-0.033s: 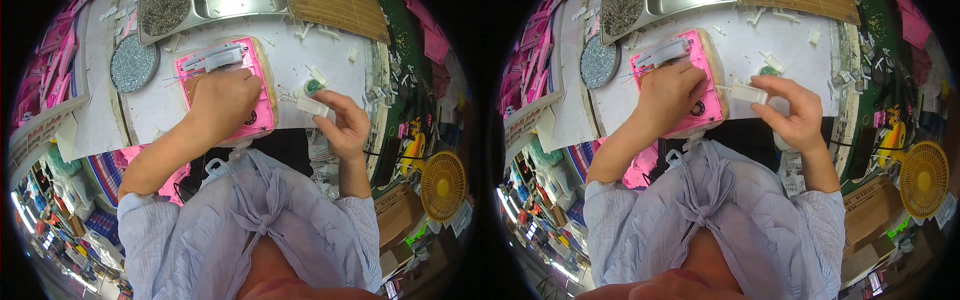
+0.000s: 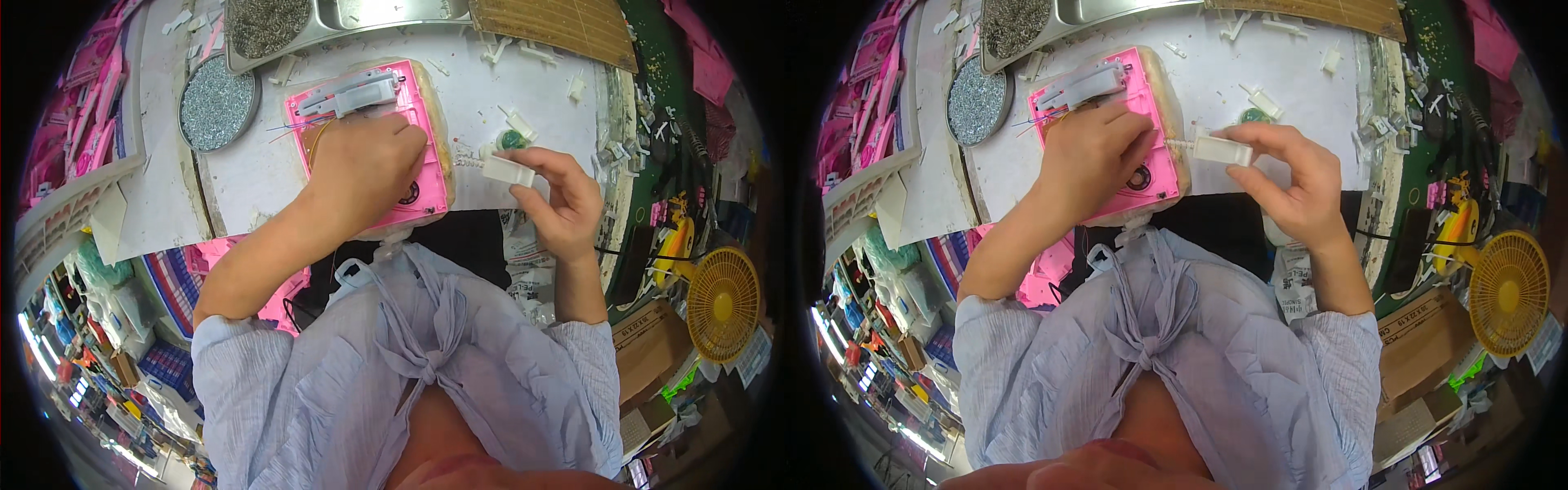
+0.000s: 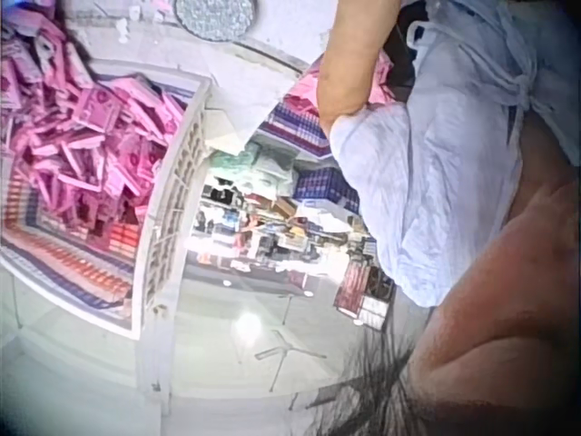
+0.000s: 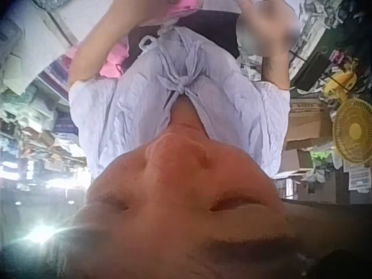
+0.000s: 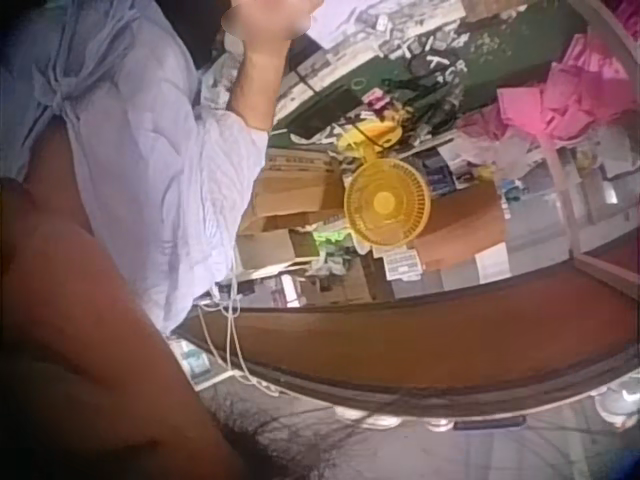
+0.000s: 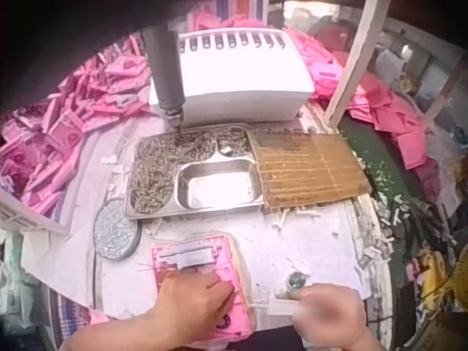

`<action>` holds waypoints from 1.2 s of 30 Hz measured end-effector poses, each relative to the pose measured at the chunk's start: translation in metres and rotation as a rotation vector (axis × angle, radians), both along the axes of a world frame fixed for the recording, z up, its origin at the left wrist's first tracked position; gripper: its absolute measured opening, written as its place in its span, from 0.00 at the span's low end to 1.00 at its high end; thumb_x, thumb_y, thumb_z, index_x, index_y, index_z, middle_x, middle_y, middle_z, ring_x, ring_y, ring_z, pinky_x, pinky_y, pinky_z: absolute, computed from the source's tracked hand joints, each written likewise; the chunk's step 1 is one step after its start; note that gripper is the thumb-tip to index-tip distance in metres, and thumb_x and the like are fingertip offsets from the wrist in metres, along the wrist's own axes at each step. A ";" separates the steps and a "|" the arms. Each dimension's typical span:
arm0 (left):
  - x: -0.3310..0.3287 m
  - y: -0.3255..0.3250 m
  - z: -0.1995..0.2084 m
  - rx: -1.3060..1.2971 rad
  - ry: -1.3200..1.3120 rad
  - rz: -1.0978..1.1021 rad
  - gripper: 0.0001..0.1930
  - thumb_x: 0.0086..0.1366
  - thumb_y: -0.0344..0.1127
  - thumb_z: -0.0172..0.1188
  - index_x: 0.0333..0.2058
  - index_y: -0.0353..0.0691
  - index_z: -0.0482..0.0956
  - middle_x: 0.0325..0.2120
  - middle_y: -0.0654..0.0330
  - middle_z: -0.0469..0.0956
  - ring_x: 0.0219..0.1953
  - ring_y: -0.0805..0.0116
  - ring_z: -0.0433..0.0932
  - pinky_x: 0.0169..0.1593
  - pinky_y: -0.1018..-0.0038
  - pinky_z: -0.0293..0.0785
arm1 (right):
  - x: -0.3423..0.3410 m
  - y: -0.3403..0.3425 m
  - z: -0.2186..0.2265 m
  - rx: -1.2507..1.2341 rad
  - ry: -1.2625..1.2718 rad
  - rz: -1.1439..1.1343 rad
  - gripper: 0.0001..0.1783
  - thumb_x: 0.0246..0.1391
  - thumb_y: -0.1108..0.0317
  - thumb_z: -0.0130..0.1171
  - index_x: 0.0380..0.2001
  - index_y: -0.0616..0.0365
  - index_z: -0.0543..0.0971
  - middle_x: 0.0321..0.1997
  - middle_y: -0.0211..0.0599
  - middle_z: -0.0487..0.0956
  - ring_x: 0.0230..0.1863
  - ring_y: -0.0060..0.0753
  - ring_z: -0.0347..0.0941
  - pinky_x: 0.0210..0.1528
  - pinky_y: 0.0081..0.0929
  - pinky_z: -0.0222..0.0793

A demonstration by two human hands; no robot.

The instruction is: Assembling a toy sewing machine by installing mechanical parts, soldering wires, and securing the casing.

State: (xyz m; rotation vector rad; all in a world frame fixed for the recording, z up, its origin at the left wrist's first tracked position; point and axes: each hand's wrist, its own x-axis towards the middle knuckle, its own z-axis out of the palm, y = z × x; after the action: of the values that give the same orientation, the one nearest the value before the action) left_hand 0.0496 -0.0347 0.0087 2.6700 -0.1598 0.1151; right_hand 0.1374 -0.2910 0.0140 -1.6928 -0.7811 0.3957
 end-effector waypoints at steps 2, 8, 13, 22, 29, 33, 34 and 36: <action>-0.010 0.009 0.003 -0.248 -0.098 0.052 0.07 0.58 0.28 0.69 0.36 0.39 0.85 0.29 0.59 0.81 0.31 0.61 0.81 0.34 0.68 0.76 | 0.004 0.011 0.004 -0.066 -0.135 0.025 0.16 0.51 0.78 0.68 0.44 0.66 0.82 0.42 0.43 0.84 0.45 0.43 0.81 0.51 0.33 0.75; -0.041 0.018 -0.009 -0.542 -0.269 0.262 0.08 0.57 0.19 0.70 0.35 0.34 0.86 0.33 0.60 0.80 0.25 0.78 0.74 0.27 0.81 0.68 | 0.022 0.054 -0.006 -0.154 -0.596 0.176 0.19 0.40 0.70 0.73 0.40 0.51 0.84 0.41 0.31 0.79 0.45 0.42 0.71 0.48 0.37 0.72; -0.042 0.016 -0.021 -0.534 -0.363 0.201 0.08 0.57 0.19 0.70 0.36 0.33 0.85 0.36 0.58 0.80 0.27 0.77 0.76 0.28 0.81 0.70 | 0.023 0.069 0.007 -0.193 -0.776 0.274 0.12 0.42 0.68 0.67 0.34 0.52 0.83 0.39 0.29 0.78 0.46 0.38 0.72 0.47 0.35 0.71; -0.041 0.018 -0.021 -0.513 -0.346 0.156 0.09 0.57 0.20 0.70 0.37 0.34 0.84 0.36 0.56 0.82 0.31 0.70 0.80 0.31 0.77 0.76 | 0.023 0.089 0.018 -0.134 -1.020 0.406 0.08 0.43 0.64 0.60 0.26 0.54 0.78 0.32 0.29 0.72 0.45 0.34 0.71 0.46 0.31 0.71; -0.039 0.021 -0.022 -0.479 -0.324 0.062 0.11 0.53 0.22 0.71 0.36 0.36 0.83 0.36 0.56 0.84 0.36 0.59 0.82 0.39 0.67 0.78 | 0.038 0.082 -0.021 0.042 -0.620 0.415 0.18 0.42 0.70 0.71 0.40 0.59 0.83 0.40 0.37 0.79 0.43 0.44 0.74 0.44 0.37 0.72; -0.030 0.023 -0.019 -0.382 -0.286 -0.078 0.12 0.53 0.24 0.71 0.36 0.37 0.83 0.37 0.58 0.85 0.38 0.56 0.82 0.43 0.65 0.78 | 0.030 0.081 -0.024 -0.042 -0.674 0.390 0.16 0.44 0.70 0.72 0.39 0.56 0.83 0.40 0.35 0.80 0.43 0.42 0.74 0.44 0.37 0.71; -0.033 0.026 -0.018 -0.315 -0.263 -0.098 0.12 0.52 0.25 0.71 0.37 0.37 0.83 0.38 0.58 0.85 0.38 0.56 0.82 0.43 0.65 0.79 | 0.027 0.083 -0.017 -0.134 -0.710 0.412 0.15 0.45 0.69 0.71 0.38 0.55 0.83 0.40 0.33 0.80 0.45 0.40 0.74 0.45 0.37 0.70; -0.035 0.028 -0.018 -0.221 -0.255 -0.165 0.13 0.52 0.25 0.72 0.37 0.38 0.82 0.39 0.59 0.85 0.40 0.55 0.81 0.44 0.65 0.79 | 0.018 0.086 -0.009 -0.278 -0.735 0.432 0.13 0.46 0.68 0.70 0.37 0.55 0.83 0.41 0.32 0.80 0.47 0.40 0.73 0.45 0.38 0.70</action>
State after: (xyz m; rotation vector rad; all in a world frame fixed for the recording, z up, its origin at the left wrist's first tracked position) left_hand 0.0144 -0.0071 -0.0089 2.4031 -0.4218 0.3968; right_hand 0.1555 -0.2046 0.0045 -1.9411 -1.7115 0.1653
